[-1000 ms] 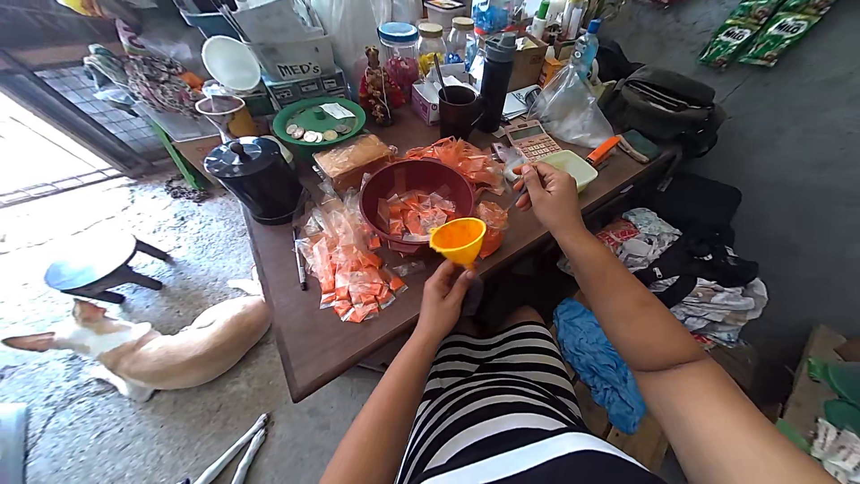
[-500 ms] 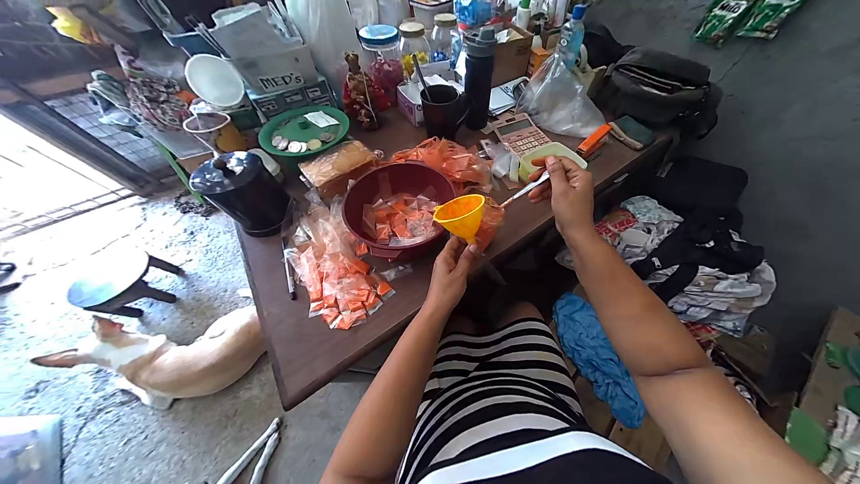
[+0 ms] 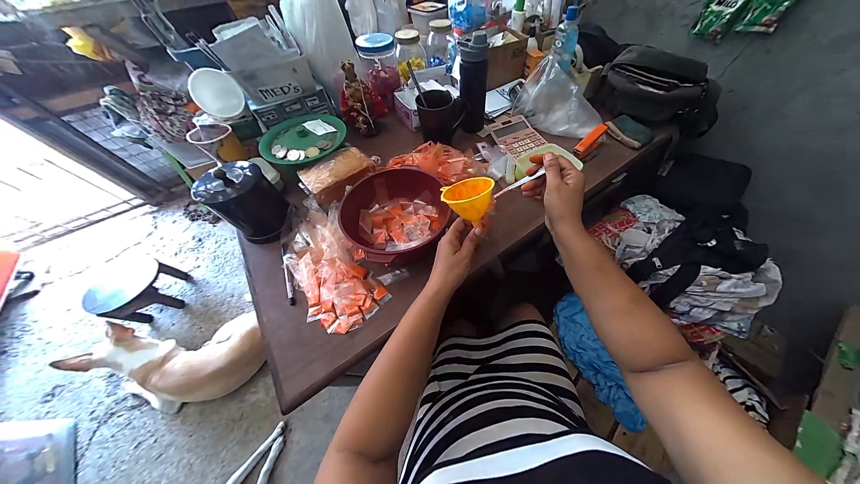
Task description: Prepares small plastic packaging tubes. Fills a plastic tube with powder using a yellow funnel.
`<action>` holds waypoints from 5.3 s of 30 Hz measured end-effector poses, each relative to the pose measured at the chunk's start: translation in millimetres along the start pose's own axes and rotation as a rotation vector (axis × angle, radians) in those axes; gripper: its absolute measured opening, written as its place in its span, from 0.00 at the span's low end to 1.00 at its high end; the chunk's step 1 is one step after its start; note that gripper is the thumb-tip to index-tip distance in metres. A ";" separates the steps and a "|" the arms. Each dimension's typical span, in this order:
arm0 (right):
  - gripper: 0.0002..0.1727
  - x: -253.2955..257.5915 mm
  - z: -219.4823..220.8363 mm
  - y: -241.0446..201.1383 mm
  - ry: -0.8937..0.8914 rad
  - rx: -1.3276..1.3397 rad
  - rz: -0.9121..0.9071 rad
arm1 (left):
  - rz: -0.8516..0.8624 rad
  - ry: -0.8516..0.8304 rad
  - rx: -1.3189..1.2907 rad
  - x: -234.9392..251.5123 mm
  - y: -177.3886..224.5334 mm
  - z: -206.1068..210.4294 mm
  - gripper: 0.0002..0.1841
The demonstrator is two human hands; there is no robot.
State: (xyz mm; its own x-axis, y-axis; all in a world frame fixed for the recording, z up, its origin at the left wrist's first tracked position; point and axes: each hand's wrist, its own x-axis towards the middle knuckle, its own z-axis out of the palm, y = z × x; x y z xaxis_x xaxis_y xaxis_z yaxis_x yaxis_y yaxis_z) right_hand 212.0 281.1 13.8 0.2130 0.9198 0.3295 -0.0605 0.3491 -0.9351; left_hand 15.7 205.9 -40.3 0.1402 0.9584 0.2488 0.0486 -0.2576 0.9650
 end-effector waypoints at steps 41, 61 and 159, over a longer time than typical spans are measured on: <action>0.16 -75.6 3.3 -105.6 -0.623 -0.287 -1.076 | 0.337 0.314 0.315 -80.0 -5.6 -26.5 0.08; 0.12 -94.8 10.3 -102.7 -0.644 -0.406 -1.117 | 0.357 0.353 0.343 -78.6 -14.7 -22.3 0.08; 0.25 -156.2 3.7 -11.4 -0.695 -0.494 -0.114 | 0.401 0.029 0.263 -61.5 134.8 -24.3 0.06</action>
State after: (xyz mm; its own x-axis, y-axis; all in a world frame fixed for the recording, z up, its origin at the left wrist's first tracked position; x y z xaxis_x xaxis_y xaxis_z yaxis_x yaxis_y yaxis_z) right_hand 175.8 134.1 -26.5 -0.4634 0.8411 0.2791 0.3904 0.4765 -0.7877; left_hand -10.4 115.3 76.4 0.1718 0.7791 0.6029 0.2450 -0.6266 0.7398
